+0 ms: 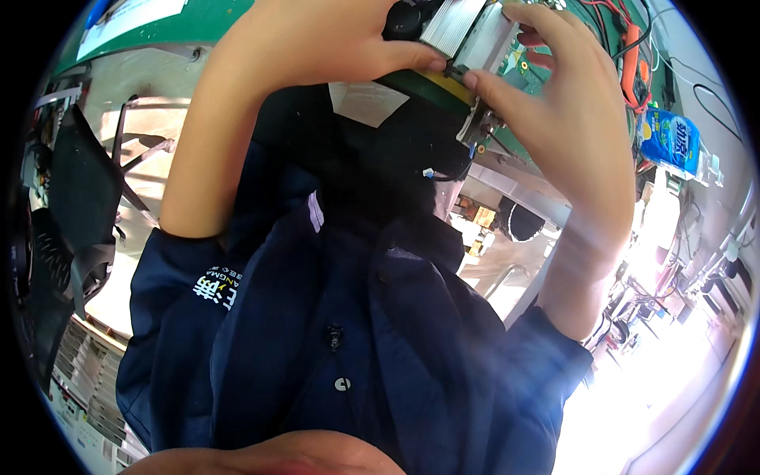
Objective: The person uses a screwdriver to loosen components on a large circuit board. They pick up an electronic component, align it with the board, and turn the board over to examine the reverse side.
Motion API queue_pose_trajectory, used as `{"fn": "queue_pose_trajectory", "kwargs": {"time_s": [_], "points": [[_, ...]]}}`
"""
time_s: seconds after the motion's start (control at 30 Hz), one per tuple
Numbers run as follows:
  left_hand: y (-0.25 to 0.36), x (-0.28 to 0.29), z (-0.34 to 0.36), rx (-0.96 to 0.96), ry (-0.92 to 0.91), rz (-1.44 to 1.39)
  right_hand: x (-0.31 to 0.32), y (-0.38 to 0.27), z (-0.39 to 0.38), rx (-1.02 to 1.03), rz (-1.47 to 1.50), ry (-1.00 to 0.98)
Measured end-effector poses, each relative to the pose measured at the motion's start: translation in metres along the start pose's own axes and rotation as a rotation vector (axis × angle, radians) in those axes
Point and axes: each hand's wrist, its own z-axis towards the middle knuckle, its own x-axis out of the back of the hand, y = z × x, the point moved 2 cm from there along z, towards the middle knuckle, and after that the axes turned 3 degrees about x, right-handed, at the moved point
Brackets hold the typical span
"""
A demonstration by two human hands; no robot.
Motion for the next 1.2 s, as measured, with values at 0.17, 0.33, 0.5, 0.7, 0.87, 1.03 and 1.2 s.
{"fn": "queue_pose_trajectory", "kwargs": {"time_s": [0.17, 0.33, 0.5, 0.7, 0.87, 1.03, 1.2], "points": [[-0.002, -0.004, 0.000, 0.019, -0.011, -0.020, -0.004, -0.012, -0.001, -0.038, -0.206, 0.050], [-0.001, -0.002, 0.000, -0.018, 0.010, -0.042, 0.004, -0.005, -0.005, -0.084, -0.297, 0.031], [0.000, 0.001, -0.003, 0.011, -0.004, -0.034, -0.008, 0.003, 0.001, -0.128, 0.057, 0.000], [-0.001, -0.002, -0.002, -0.013, 0.023, 0.040, -0.007, -0.016, 0.002, -0.188, 0.039, -0.036], [0.002, 0.001, -0.004, -0.157, 0.092, 0.079, 0.000, -0.006, -0.026, -0.160, 0.170, 0.147], [0.028, 0.001, -0.005, -0.116, 0.100, 0.173, -0.005, 0.002, -0.077, -0.094, 0.293, 0.531], [0.046, -0.009, 0.022, -0.103, -0.263, 0.269, -0.060, 0.023, -0.112, -0.271, 0.594, 0.743]]}}
